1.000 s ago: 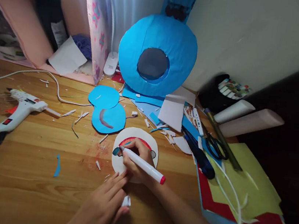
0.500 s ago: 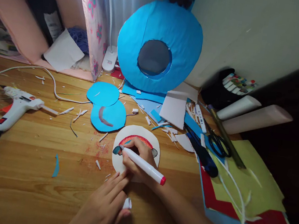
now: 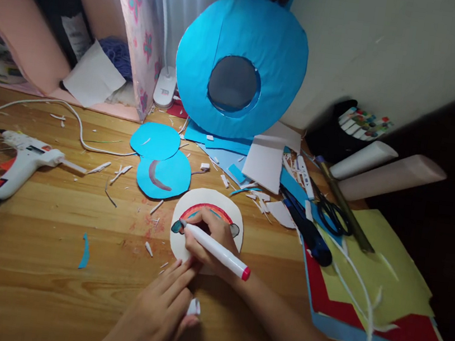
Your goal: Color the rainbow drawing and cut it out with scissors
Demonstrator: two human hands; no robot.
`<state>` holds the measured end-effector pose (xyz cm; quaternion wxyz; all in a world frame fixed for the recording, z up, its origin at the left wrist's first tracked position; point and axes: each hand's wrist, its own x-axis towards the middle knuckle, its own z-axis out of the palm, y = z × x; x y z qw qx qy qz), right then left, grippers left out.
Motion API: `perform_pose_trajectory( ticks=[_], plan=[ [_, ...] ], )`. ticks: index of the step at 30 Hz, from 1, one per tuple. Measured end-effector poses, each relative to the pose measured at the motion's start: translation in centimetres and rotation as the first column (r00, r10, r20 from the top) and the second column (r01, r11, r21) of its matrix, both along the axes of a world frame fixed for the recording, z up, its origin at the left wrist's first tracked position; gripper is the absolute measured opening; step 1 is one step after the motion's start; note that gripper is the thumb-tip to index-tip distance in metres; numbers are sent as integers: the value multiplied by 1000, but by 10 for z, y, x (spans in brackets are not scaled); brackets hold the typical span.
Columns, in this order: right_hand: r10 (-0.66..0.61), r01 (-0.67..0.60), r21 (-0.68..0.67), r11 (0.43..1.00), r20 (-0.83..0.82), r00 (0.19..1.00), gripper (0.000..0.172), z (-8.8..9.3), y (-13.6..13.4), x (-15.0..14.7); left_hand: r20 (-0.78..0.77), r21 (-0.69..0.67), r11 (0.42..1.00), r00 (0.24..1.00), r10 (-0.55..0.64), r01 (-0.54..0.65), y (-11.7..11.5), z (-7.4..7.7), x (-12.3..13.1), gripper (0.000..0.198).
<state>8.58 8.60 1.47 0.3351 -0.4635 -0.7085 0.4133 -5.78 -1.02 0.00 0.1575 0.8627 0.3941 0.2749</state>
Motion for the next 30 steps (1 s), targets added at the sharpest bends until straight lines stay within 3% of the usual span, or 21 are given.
perform_pose_trajectory(
  ticks=[25,30],
  plan=[
    [-2,2,9,1000,-14,1000,6,-1,0,2,10,24,1000,1000,14,-14,1,1,1,24],
    [-19,19,5,1000,0,1000,7,-1,0,1,-2,-10,1000,1000,0,0,0,-1,1,17]
  ],
)
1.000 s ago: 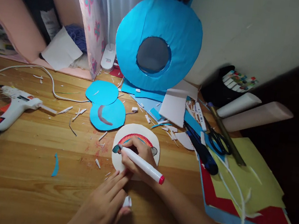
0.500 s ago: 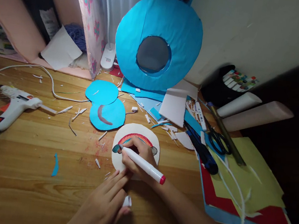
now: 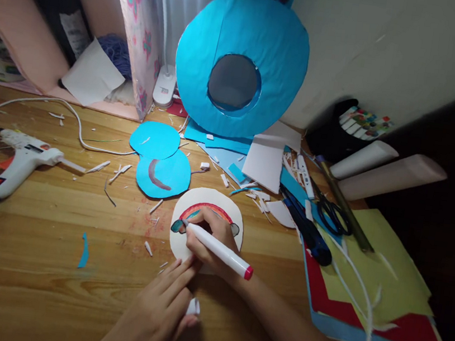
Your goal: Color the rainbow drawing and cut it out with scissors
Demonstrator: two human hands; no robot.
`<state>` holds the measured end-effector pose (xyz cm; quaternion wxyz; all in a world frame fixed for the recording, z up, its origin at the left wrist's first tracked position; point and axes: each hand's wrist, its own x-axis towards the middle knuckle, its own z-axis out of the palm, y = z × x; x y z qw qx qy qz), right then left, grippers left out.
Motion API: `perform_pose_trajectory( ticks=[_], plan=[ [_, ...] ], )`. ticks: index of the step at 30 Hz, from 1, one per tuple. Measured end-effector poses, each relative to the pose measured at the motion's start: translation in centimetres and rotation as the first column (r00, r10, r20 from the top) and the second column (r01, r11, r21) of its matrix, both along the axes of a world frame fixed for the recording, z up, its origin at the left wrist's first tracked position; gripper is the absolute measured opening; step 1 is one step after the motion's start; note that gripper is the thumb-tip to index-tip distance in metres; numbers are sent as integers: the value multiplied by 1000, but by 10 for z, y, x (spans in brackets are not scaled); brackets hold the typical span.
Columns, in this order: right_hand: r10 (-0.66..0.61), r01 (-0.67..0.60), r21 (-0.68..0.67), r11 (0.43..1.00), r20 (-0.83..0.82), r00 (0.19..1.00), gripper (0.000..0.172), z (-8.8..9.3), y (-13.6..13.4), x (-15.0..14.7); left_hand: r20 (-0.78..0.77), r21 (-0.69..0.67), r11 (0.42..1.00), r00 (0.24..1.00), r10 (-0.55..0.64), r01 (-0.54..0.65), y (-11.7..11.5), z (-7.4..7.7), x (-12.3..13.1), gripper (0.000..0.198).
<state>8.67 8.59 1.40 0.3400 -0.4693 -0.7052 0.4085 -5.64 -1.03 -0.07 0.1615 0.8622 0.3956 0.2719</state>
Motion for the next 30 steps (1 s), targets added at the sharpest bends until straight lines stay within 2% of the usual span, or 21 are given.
perform_pose_trajectory(
  ticks=[5,9,16,21,26,30],
  plan=[
    [8,-8,31,999,-5,1000,6,0,1,0,-6,-2,1000,1000,-10,10,1,1,0,20],
    [20,-20,-6,1000,9,1000,5,-1,0,1,-6,5,1000,1000,2,-2,1,4,-1,24],
    [16,-16,-23,1000,2,1000,4,2,0,0,1,7,1000,1000,2,-2,1,2,0,20],
    [19,-18,-46,999,5,1000,4,3,0,-1,-1,17,1000,1000,11,-11,1,3,0,23],
    [23,-23,-5,1000,34,999,5,0,-1,1,8,24,1000,1000,15,-15,2,4,0,27],
    [18,-18,-27,999,-3,1000,5,-2,-1,2,12,33,999,999,30,-31,2,5,-1,35]
  ],
)
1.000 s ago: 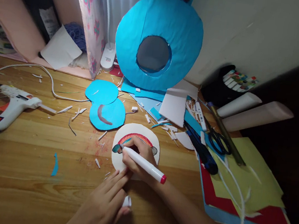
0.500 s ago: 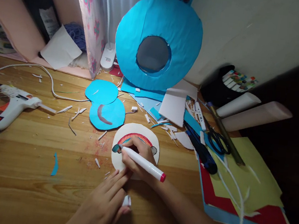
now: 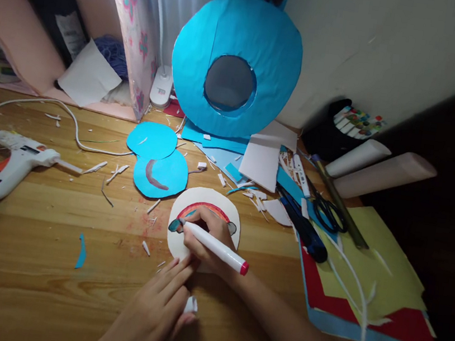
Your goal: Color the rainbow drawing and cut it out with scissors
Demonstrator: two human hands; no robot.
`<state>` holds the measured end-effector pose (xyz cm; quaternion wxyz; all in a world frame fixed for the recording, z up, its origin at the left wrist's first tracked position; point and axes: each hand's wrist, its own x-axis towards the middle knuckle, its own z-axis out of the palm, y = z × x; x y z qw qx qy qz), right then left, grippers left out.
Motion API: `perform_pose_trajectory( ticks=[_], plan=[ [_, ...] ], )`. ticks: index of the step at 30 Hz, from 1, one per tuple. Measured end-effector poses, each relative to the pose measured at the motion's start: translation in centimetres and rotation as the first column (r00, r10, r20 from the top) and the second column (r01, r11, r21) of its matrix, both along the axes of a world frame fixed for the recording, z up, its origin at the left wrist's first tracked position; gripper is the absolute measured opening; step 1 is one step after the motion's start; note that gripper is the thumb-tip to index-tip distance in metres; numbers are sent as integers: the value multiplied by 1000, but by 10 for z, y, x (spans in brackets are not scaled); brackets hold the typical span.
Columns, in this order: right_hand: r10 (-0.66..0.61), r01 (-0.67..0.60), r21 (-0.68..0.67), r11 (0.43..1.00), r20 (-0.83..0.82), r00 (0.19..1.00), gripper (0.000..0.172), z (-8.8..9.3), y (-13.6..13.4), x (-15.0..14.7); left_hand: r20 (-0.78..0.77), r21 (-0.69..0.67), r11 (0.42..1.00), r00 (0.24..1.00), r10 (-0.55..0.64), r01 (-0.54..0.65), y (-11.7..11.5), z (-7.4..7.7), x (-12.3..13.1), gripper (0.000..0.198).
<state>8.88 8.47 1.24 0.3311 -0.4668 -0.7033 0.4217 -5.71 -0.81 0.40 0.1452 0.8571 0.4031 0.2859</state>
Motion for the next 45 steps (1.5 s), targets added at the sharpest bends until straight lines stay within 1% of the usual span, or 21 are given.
perform_pose_trajectory(
  ticks=[5,9,13,16,20,23,27,32,35,39,42,45],
  plan=[
    [15,-15,1,1000,-35,999,9,-2,0,0,-9,9,1000,1000,-6,6,0,1,0,38],
    [-36,36,6,999,-40,999,9,-2,0,0,-8,23,1000,1000,-2,2,1,0,1,37],
    [4,-3,20,1000,-59,998,9,-1,-1,0,-11,28,1000,1000,2,-2,1,0,2,37],
    [-55,56,33,998,-49,997,10,-1,0,-1,-9,34,999,1000,4,-3,1,0,0,36],
    [-24,25,23,999,-43,999,9,-2,2,-1,-15,24,1000,1000,-14,14,0,0,-1,35],
    [-39,40,42,998,-37,999,7,-1,3,-1,-20,12,1000,1000,-18,19,0,-2,0,33],
    [-24,25,19,999,-43,999,7,-1,4,0,-18,-1,1000,1000,-19,19,-1,-5,0,28],
    [-35,35,43,998,-2,999,7,-2,5,3,-12,-1,1000,1000,-28,28,-1,-6,-1,22],
    [-82,81,53,995,19,996,6,-2,5,3,-11,15,1000,1000,-21,21,-1,-5,-1,25],
    [-58,57,44,997,33,998,7,-4,5,4,-17,21,1000,1000,-13,14,0,-6,0,26],
    [-122,117,89,989,59,991,7,-5,5,5,-15,10,1000,1000,-18,18,-1,-6,0,23],
    [-63,59,79,995,52,997,7,-5,5,5,-7,-4,1000,1000,-25,25,-1,-6,0,21]
  ],
)
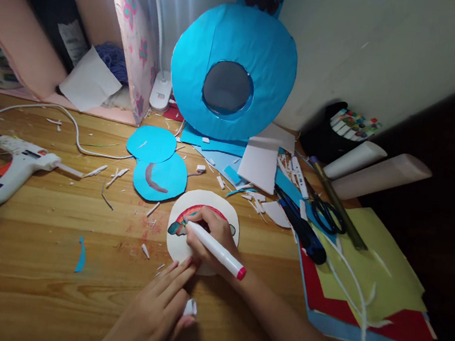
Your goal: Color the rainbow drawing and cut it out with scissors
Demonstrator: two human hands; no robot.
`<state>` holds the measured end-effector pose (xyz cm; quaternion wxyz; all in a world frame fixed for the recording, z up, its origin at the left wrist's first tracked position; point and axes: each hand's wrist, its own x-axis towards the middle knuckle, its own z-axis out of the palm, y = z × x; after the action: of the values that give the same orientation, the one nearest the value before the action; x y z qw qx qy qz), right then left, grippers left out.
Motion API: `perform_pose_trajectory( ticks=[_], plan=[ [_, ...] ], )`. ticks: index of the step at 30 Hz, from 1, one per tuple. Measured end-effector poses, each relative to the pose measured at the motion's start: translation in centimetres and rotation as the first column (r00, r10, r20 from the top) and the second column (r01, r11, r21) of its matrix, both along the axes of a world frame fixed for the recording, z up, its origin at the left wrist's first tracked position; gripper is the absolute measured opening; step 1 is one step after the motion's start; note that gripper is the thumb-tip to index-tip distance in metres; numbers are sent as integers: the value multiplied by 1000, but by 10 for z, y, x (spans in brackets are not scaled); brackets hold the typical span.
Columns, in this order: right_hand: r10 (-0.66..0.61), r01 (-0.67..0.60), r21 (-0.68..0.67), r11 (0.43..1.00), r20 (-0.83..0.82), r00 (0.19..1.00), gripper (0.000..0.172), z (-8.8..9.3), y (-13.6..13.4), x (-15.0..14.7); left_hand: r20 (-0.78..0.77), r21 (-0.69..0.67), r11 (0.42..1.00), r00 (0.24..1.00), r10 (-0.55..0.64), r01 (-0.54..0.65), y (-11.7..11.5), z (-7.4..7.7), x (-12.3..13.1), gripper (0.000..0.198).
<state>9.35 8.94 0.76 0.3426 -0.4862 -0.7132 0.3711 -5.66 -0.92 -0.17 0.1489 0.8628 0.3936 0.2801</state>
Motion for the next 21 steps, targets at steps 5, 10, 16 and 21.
perform_pose_trajectory(
  ticks=[5,10,16,21],
  plan=[
    [-109,105,71,992,49,993,6,1,1,0,1,17,1000,1000,-7,7,2,0,0,22],
    [-84,76,89,993,93,992,6,2,2,0,21,80,996,999,26,-28,4,1,2,28],
    [-79,69,100,993,102,992,7,2,2,2,21,107,994,1000,12,-14,4,0,0,26],
    [-97,92,80,993,61,993,10,1,4,1,13,73,997,1000,6,-7,2,-7,1,16]
  ],
)
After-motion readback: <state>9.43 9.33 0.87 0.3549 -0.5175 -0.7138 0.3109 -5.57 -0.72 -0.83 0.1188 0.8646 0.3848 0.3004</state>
